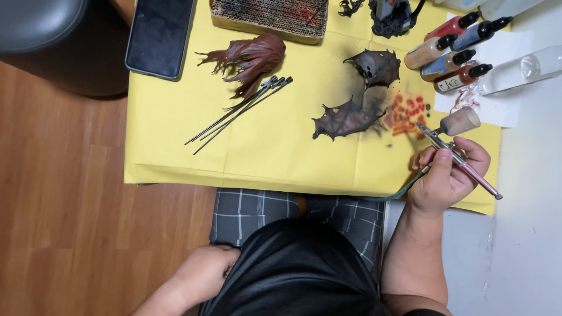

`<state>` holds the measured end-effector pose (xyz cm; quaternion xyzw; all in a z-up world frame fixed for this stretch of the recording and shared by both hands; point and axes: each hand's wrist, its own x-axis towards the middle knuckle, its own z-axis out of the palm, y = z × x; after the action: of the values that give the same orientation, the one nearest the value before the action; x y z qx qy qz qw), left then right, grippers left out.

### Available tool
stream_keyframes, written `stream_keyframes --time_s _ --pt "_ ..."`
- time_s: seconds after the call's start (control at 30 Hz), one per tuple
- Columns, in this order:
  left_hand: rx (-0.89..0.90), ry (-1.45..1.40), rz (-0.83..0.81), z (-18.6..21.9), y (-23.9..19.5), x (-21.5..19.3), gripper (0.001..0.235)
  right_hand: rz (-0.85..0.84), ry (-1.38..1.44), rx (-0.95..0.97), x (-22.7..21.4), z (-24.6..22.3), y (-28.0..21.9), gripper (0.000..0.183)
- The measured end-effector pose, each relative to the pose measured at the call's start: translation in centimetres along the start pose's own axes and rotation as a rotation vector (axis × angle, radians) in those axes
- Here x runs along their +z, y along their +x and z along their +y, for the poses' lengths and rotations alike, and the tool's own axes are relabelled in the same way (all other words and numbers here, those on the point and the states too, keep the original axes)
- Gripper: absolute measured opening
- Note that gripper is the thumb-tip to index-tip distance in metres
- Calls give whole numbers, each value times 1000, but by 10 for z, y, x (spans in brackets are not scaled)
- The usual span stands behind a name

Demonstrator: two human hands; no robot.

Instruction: Using an airbrush to apply paint to a small model wing while rotating the part for even coverage.

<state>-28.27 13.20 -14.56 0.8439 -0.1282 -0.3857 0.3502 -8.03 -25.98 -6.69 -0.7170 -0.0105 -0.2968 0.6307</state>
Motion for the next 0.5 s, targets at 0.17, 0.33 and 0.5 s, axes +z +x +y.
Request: stream_keyframes --time_s 0.17,0.33,0.5 --pt "-69 169 20 -10 20 -1 16 13 -20 -35 1 2 0 16" --pt "-71 -375 -47 -17 9 -27 17 -13 -36 -65 -1 3 0 16" --pt "-29 -377 -235 -28 17 -35 27 -29 -31 -83 -3 6 1 17"
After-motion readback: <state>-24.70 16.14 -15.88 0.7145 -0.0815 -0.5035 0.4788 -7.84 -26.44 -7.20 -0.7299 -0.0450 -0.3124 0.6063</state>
